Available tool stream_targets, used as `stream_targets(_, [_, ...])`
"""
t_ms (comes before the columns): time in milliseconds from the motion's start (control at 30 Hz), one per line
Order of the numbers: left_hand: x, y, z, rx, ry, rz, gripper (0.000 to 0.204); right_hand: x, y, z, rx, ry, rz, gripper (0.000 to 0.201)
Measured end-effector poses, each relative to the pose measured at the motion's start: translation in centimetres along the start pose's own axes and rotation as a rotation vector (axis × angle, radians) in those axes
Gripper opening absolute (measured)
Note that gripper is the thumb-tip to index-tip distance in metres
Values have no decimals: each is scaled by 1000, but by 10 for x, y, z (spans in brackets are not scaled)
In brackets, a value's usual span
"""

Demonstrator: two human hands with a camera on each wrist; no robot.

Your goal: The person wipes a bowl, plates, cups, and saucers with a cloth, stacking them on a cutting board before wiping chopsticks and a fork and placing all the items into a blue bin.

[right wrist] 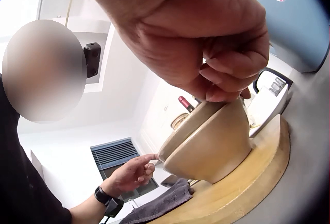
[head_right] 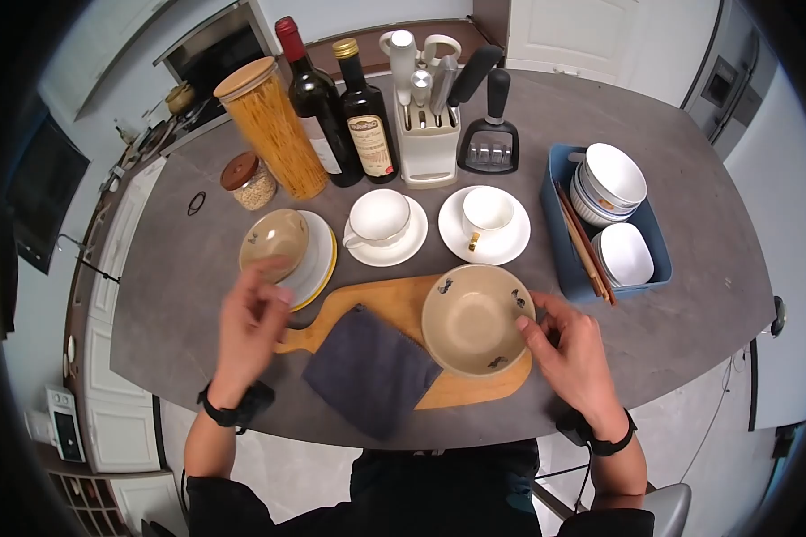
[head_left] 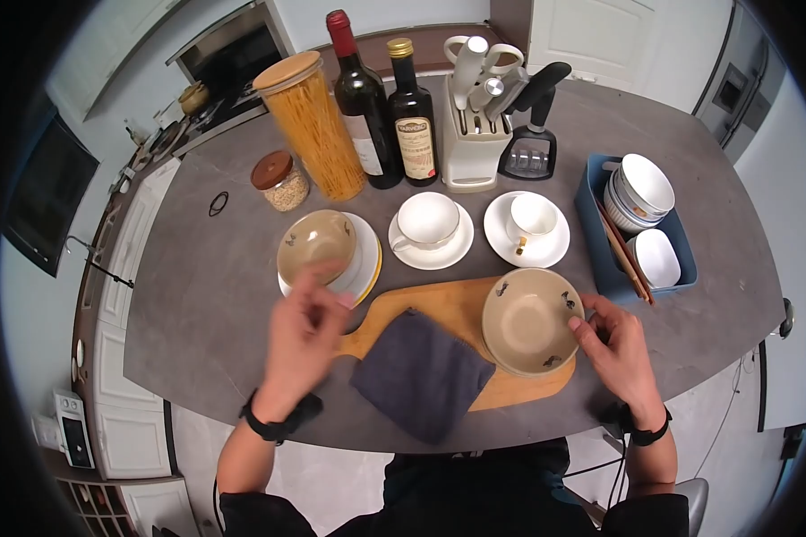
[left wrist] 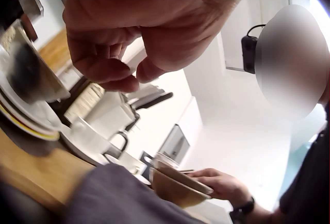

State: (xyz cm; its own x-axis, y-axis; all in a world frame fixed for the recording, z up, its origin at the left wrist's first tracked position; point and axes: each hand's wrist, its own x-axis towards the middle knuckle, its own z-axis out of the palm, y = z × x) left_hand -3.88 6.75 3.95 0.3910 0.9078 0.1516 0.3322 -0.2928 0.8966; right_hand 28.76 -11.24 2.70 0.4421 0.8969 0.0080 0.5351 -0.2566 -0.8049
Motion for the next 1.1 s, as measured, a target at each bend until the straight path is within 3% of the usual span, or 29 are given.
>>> stream_targets(67, [-11,18,19,-52,-225,-59,35,4,-1,2,1,-17,-3,34])
stream_targets(167, [-16,16,46,-43,-351,93,39,6,-3,2,-4,-7,-35,30])
stream_targets(300, [-12,19,63,-30,-434,138,45,4,-6,4,176,45,-24,32])
stream_targets(467, [-15,36,64,-206,-580,-60,50,-4,-20,8,318,81,-30,32])
stream_targets(567, [-19,40,61,-394,-560,-82,46,-18,-47,16,410,41,-22,32])
stream_targets(700, [-23,41,34,-327,-402,-122,40,-33,-68,19,612,-79,-119,42])
stream_targets(800, [-14,38,-1,-257,-157,-215,37,-34,-59,21,584,-71,-204,43])
stream_targets(867, [3,27,-28,-176,-71,-139,38,-34,-52,20,544,-57,-229,41])
stream_targets(1100, [57,-33,-77,-143,49,-189,31,-30,-30,17,496,33,-151,32])
